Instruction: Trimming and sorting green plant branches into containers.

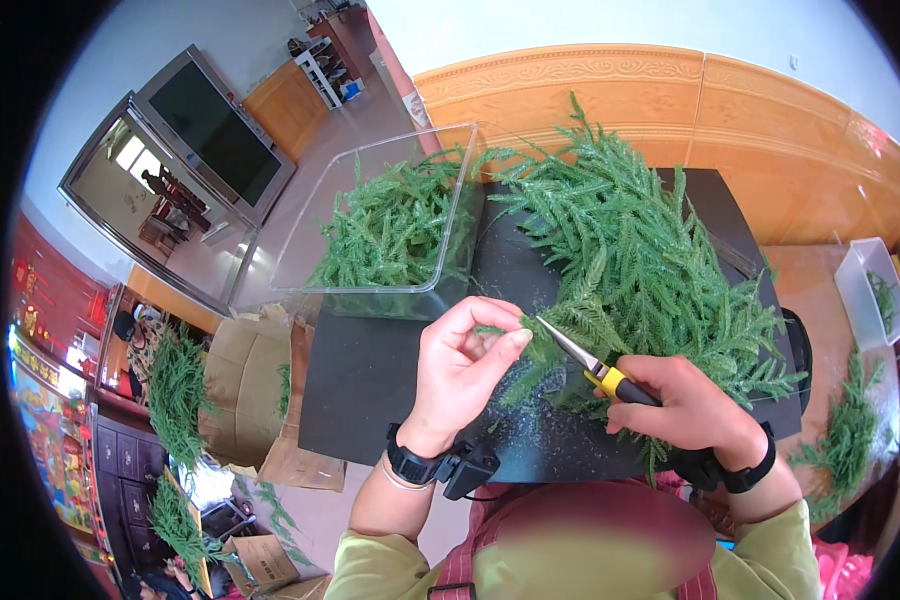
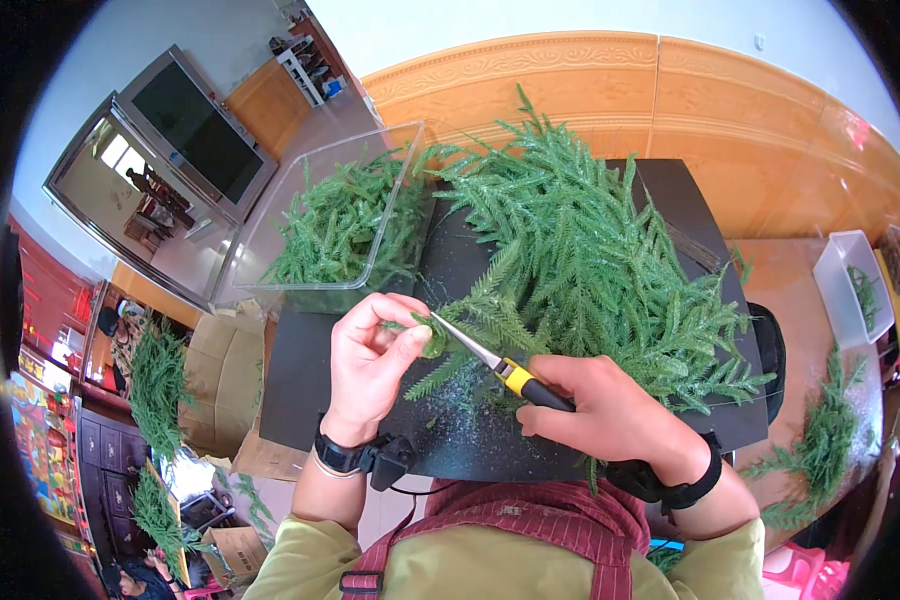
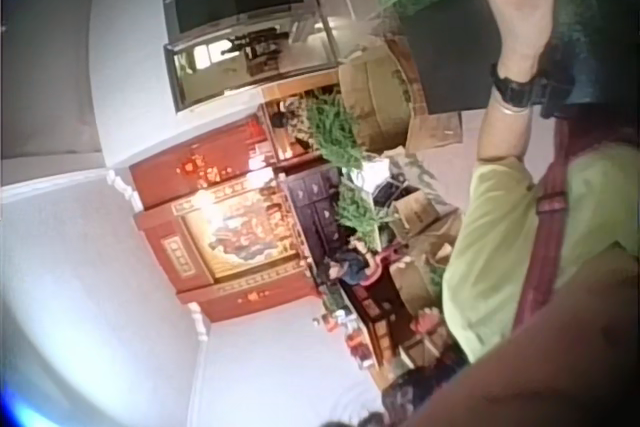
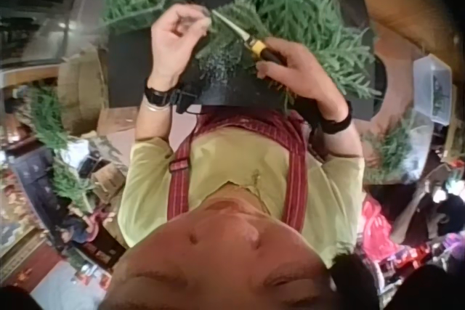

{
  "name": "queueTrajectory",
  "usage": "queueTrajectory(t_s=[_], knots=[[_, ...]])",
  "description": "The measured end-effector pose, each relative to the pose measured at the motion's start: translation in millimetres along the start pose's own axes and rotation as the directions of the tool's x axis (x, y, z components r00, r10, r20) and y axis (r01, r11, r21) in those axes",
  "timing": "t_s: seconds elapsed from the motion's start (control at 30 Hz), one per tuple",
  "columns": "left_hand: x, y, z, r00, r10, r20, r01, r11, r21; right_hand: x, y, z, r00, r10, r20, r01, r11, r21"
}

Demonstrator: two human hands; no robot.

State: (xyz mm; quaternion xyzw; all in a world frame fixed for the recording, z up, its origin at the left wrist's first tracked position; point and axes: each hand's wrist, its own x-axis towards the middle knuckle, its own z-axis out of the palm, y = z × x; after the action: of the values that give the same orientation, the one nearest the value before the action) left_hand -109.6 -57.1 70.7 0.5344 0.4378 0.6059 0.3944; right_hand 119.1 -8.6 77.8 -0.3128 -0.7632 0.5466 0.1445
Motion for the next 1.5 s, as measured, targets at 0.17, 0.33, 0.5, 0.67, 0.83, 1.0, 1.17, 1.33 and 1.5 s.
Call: queueTrajectory(t_s=[0.17,0.33,0.5,0.67,0.83,1.0,1.17,1.33,1.5], knots=[[-1,6,4,0.998,0.053,0.025,-0.055,0.997,0.057,-3,1,-1,1.0,0.001,0.028,-0.002,1.0,0.022],[-1,5,4,0.992,0.119,0.048,-0.125,0.981,0.151,-3,2,-3,0.999,-0.018,0.048,0.022,0.997,-0.073],[-2,8,5,0.996,0.081,0.043,-0.085,0.99,0.11,-3,6,-2,0.993,0.044,0.108,-0.052,0.996,0.073],[-3,6,5,0.999,0.034,0.034,-0.036,0.997,0.061,-4,9,0,0.993,0.041,0.111,-0.056,0.989,0.137],[-2,3,0,0.999,-0.031,0.037,0.03,0.999,0.028,-3,9,0,0.996,0.021,0.081,-0.025,0.998,0.057],[3,1,1,0.997,-0.07,0.043,0.073,0.993,-0.09,-2,8,-1,0.999,0.002,0.051,-0.002,1.0,-0.014],[5,1,0,0.996,-0.062,0.058,0.067,0.995,-0.074,0,10,-1,0.997,-0.003,0.079,0.0,0.999,0.047],[6,1,1,0.998,-0.029,0.048,0.029,1.0,0.008,1,10,-4,0.992,0.025,0.126,-0.046,0.985,0.164],[7,-1,8,0.998,0.065,0.026,-0.067,0.994,0.085,2,6,-6,0.993,0.025,0.112,-0.031,0.998,0.046]])
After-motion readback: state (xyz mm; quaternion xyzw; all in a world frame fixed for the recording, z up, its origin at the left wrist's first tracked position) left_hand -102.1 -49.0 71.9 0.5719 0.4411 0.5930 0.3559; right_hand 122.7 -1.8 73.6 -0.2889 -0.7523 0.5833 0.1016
